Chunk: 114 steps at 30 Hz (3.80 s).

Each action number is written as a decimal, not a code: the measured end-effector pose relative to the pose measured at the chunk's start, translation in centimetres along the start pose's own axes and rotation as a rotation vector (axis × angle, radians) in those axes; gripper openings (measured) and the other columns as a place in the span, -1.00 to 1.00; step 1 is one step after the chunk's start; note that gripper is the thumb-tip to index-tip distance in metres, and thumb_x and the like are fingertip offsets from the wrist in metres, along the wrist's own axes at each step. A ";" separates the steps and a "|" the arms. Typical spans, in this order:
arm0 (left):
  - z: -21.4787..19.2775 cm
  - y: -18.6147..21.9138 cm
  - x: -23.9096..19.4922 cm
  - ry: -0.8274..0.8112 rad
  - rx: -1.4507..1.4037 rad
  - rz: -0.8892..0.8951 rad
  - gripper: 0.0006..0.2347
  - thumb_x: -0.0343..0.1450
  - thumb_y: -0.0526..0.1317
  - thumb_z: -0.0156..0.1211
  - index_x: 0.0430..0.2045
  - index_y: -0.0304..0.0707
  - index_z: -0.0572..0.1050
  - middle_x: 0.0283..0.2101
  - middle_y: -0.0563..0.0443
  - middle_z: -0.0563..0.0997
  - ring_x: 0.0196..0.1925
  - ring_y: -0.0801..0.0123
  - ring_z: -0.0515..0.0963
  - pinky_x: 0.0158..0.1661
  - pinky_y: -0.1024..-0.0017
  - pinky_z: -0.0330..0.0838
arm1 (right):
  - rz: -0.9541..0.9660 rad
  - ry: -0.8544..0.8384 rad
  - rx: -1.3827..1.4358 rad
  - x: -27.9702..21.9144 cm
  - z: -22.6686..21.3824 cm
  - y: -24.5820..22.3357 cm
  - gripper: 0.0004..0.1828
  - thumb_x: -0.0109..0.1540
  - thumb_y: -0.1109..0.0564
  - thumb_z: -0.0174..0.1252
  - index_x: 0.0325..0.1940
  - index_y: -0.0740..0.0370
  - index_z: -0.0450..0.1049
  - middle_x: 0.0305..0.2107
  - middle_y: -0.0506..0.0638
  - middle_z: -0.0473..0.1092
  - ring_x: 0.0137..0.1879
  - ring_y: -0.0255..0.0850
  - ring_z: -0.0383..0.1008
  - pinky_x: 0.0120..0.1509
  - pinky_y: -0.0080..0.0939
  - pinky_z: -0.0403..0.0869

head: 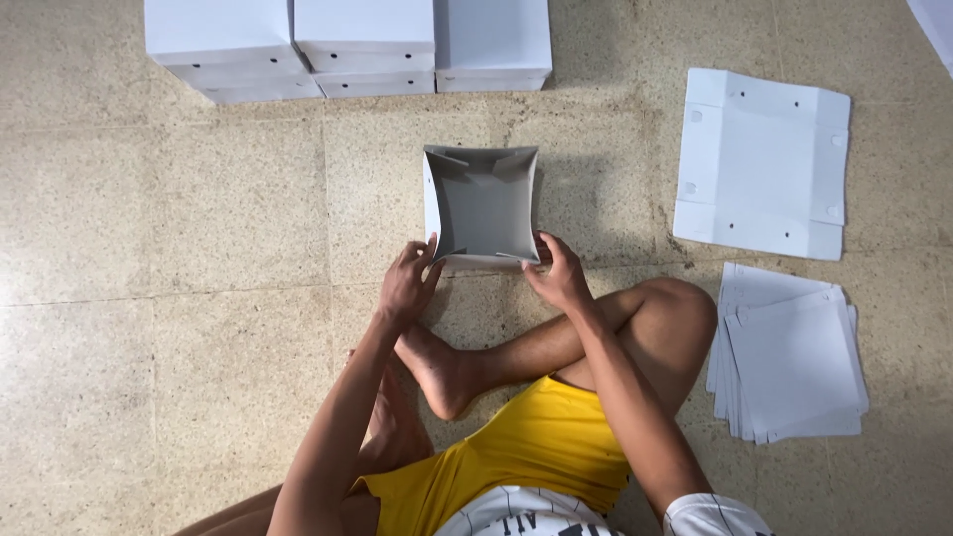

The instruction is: The person assembles a small cardboard box by folding the side flaps and tucking the tabs into slots to form the box structure. The person sits on the floor and works with one box at a time, completing the assembly by securing the corners.

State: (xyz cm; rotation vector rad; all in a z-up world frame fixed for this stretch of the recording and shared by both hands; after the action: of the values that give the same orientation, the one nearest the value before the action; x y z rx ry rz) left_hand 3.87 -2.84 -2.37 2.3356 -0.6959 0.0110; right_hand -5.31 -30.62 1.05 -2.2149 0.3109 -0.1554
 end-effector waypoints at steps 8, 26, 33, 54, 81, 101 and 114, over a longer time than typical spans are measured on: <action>-1.4 1.2 0.8 0.064 -0.038 -0.112 -0.53 0.40 -0.09 0.29 0.23 -0.12 0.43 0.00 -0.09 0.51 -0.10 0.03 0.64 -0.22 0.11 0.57 | 0.058 -0.170 0.017 2.2 1.5 -1.0 -0.32 0.25 0.01 0.26 0.42 0.24 0.28 -0.01 0.30 0.31 0.15 0.27 0.42 0.11 -0.02 0.55; 3.0 2.0 1.8 0.109 0.167 -0.016 -0.69 0.47 -0.13 0.21 0.08 -0.19 0.56 -0.17 -0.01 0.62 -0.11 0.20 0.67 -0.21 0.31 0.57 | -0.075 0.045 0.037 2.8 2.1 3.8 -0.34 0.15 0.03 0.36 0.35 0.03 0.42 -0.03 0.26 0.36 0.12 0.24 0.46 0.22 0.05 0.44; 3.1 5.9 3.8 -0.080 0.016 -0.214 -0.42 0.34 -0.15 0.35 0.27 -0.32 0.34 0.07 -0.19 0.48 0.10 -0.04 0.57 -0.11 0.04 0.58 | -0.023 0.180 -0.015 3.1 0.4 4.7 -0.22 0.14 0.03 0.36 0.38 0.34 0.30 -0.01 0.39 0.34 0.14 0.33 0.43 0.24 0.19 0.41; 6.0 2.7 2.3 0.113 0.171 0.045 -0.82 0.49 -0.17 0.16 -0.11 -0.21 0.46 0.08 -0.19 0.41 0.21 -0.09 0.49 0.05 0.08 0.49 | 0.153 0.285 0.181 3.7 -0.7 1.5 -0.45 0.07 0.28 0.21 0.18 0.34 0.43 -0.11 0.33 0.41 0.08 0.26 0.48 0.04 -0.08 0.60; 7.1 9.8 1.0 0.005 0.167 0.278 -0.90 0.39 -0.14 0.27 -0.34 -0.07 0.56 -0.09 0.12 0.51 0.05 0.41 0.50 0.25 0.04 0.06 | 0.388 -0.270 0.292 1.2 -0.2 -8.7 -0.19 0.33 -0.28 -0.03 0.49 0.31 0.11 0.09 0.48 0.39 0.24 0.34 0.39 0.28 0.28 0.38; 6.7 8.3 2.2 -0.250 -0.052 -0.071 -0.79 0.45 -0.14 0.18 -0.07 -0.09 0.57 -0.16 0.03 0.66 -0.04 0.31 0.64 0.21 0.12 0.13 | 0.466 -0.177 0.540 1.1 3.7 -0.9 -0.45 0.23 -0.30 0.34 -0.08 0.25 0.54 -0.34 0.05 0.53 -0.17 -0.22 0.54 -0.02 -0.17 0.46; 6.4 8.0 2.6 -0.331 -0.183 -0.182 -0.73 0.49 -0.14 0.16 0.02 -0.22 0.56 -0.14 -0.04 0.71 -0.08 0.18 0.68 0.18 0.11 0.12 | 0.586 -0.094 0.838 0.9 2.4 -3.9 -0.64 0.20 0.07 0.42 -0.22 0.49 0.58 -0.41 0.27 0.54 -0.25 -0.10 0.61 -0.03 -0.16 0.62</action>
State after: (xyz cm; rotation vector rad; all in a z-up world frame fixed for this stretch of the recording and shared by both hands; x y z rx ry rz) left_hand 1.05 -13.03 -1.78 2.2351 -0.6085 -0.5091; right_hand -3.20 -26.70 2.66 -1.2384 0.6828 0.1254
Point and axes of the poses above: each hand's wrist, its own x-axis towards the middle knuckle, its own z-axis out of the palm, y = z × x, the point moved 4 cm from there along x, towards the middle knuckle
